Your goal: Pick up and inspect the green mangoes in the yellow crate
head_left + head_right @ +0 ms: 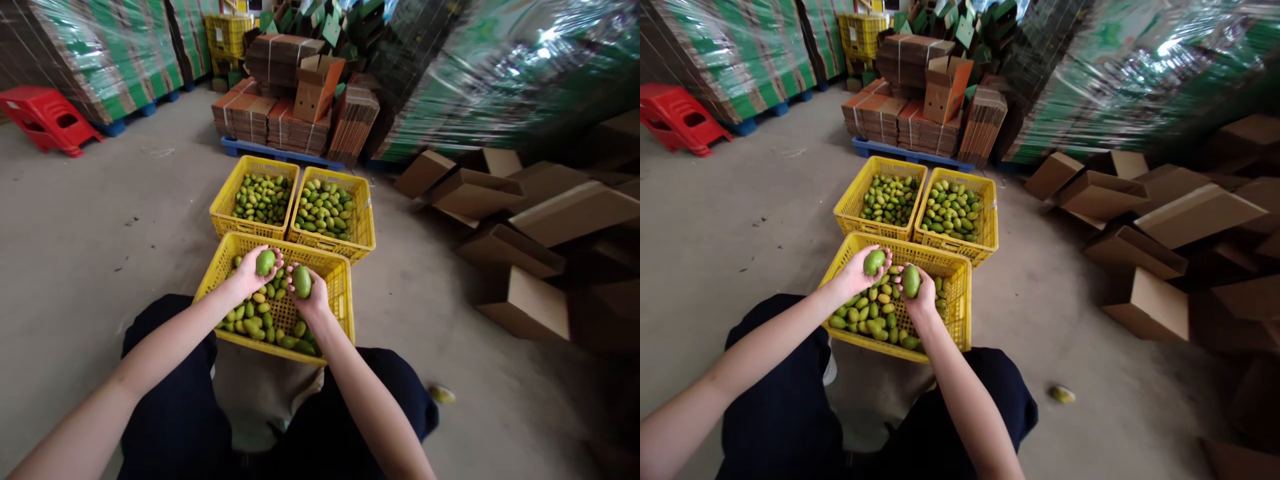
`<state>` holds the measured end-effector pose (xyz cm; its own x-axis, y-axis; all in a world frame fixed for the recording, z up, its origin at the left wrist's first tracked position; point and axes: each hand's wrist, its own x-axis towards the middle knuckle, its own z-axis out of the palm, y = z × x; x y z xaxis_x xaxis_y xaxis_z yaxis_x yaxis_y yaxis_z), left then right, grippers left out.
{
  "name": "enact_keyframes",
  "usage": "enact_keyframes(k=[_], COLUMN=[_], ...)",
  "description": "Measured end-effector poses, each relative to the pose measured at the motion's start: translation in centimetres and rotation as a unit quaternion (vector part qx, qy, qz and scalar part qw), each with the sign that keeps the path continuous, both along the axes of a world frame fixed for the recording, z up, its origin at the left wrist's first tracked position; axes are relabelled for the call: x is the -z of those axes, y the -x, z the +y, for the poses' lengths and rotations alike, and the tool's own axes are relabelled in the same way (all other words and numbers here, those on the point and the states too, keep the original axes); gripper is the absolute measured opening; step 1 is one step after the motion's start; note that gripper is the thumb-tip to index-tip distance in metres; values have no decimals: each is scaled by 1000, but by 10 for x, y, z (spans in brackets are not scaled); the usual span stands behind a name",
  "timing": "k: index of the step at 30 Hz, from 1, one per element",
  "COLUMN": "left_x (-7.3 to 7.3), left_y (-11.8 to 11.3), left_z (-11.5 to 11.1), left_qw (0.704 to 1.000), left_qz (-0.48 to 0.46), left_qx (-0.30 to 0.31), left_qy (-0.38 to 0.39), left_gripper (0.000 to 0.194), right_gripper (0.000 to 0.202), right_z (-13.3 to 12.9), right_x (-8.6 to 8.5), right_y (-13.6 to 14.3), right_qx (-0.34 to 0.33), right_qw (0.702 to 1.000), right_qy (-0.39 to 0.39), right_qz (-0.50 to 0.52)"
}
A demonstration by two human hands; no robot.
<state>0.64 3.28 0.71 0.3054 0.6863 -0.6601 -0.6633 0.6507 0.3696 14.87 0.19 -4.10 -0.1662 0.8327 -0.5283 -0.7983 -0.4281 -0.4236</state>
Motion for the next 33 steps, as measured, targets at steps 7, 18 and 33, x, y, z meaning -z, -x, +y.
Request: enact_keyframes(k=[7, 18, 33], left_x=[4, 3, 7], left_y=[-3, -4, 3], left_z=[0, 1, -4], left_qw=[998, 999, 906], left_qz=[20, -1, 155], left_qx=[-62, -35, 70], left_qy=[23, -7, -387], left_gripper=[25, 25, 55], right_gripper=[14, 9, 42], right_z=[-1, 3, 3], right_x=[-2, -19, -24], right_y=[2, 4, -20], right_qx=[-12, 23, 37], right_qw=[1000, 1000, 938], right_qy=[-25, -7, -228], right_qz=[9, 8, -259])
